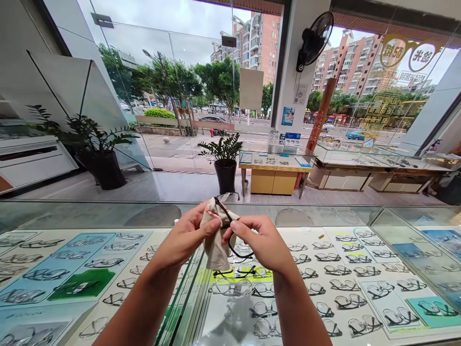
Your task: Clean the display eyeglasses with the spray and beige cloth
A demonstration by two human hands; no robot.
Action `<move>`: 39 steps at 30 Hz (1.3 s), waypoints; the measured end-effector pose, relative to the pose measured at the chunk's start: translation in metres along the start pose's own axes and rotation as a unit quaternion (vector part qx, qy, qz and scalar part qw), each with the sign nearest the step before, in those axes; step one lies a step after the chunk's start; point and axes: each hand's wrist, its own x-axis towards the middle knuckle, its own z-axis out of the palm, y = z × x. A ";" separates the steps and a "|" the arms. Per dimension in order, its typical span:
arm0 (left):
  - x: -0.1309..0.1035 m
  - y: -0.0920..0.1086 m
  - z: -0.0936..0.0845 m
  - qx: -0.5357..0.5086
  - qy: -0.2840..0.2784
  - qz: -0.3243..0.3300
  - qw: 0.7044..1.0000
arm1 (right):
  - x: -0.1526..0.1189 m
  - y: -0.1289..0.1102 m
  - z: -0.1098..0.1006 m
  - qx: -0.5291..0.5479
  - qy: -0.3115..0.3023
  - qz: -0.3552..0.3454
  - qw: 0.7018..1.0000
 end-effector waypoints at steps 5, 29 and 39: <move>0.001 -0.016 0.018 -0.012 0.120 0.049 0.991 | 0.004 0.005 0.008 0.033 -0.021 -0.007 0.999; 0.000 -0.006 -0.001 -0.026 0.011 0.012 1.000 | 0.007 0.012 0.008 0.043 0.004 0.000 0.999; -0.002 -0.001 0.001 -0.007 0.043 0.012 0.999 | 0.004 0.009 0.018 0.068 0.027 -0.017 0.997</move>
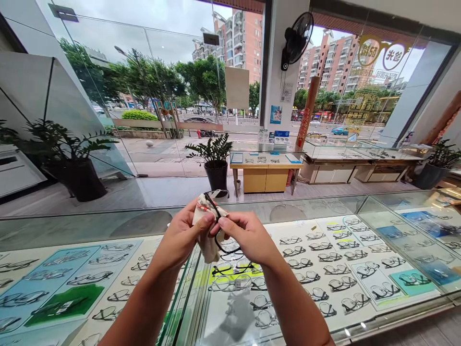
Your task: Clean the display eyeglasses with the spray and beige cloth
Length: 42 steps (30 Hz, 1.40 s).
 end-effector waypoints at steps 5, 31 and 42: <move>-0.001 -0.003 0.005 0.020 0.094 0.021 0.995 | -0.001 -0.005 0.001 -0.032 -0.040 0.011 0.999; 0.008 -0.005 0.003 -0.069 0.018 -0.014 0.997 | 0.006 0.003 -0.003 -0.014 -0.012 -0.001 1.000; 0.011 -0.007 0.010 -0.072 0.088 -0.028 0.993 | 0.013 0.013 0.000 -0.028 0.015 -0.005 0.999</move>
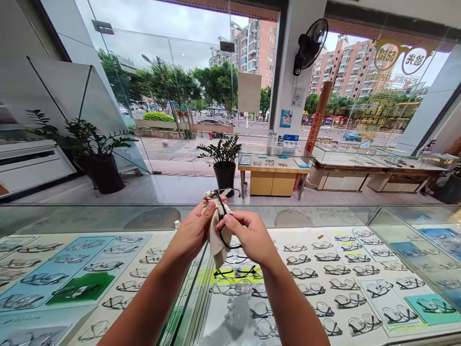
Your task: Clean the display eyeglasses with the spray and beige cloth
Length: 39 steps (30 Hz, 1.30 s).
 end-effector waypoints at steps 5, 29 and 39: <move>0.004 -0.006 -0.001 -0.038 0.027 -0.010 0.999 | 0.001 0.000 0.004 -0.011 0.052 -0.009 0.999; -0.002 -0.023 0.010 -0.031 -0.118 -0.079 0.989 | 0.011 0.022 0.013 0.150 0.220 -0.031 0.963; -0.009 -0.028 0.023 -0.008 -0.064 -0.019 0.998 | 0.011 0.022 0.032 0.235 0.230 -0.036 0.944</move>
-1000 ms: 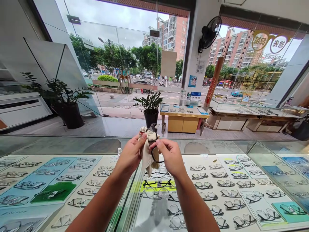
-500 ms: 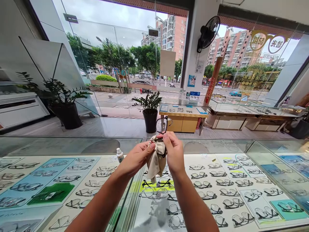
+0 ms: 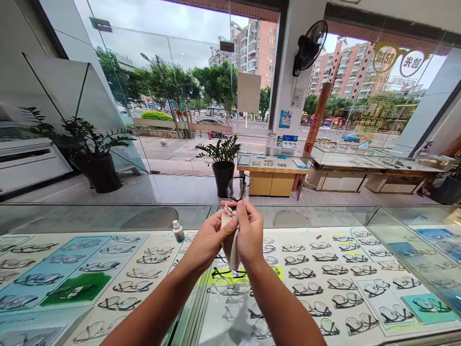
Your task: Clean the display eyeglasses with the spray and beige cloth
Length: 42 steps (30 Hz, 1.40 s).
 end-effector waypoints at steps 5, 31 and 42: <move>0.000 -0.001 0.000 -0.006 0.041 0.024 0.999 | -0.001 0.001 0.000 -0.007 -0.034 0.007 0.999; 0.001 -0.006 0.000 0.051 0.076 0.096 0.991 | -0.005 -0.008 0.002 -0.143 -0.060 -0.078 0.985; -0.002 -0.006 -0.002 0.070 0.102 0.106 0.987 | -0.007 -0.015 0.004 -0.154 -0.074 -0.091 0.981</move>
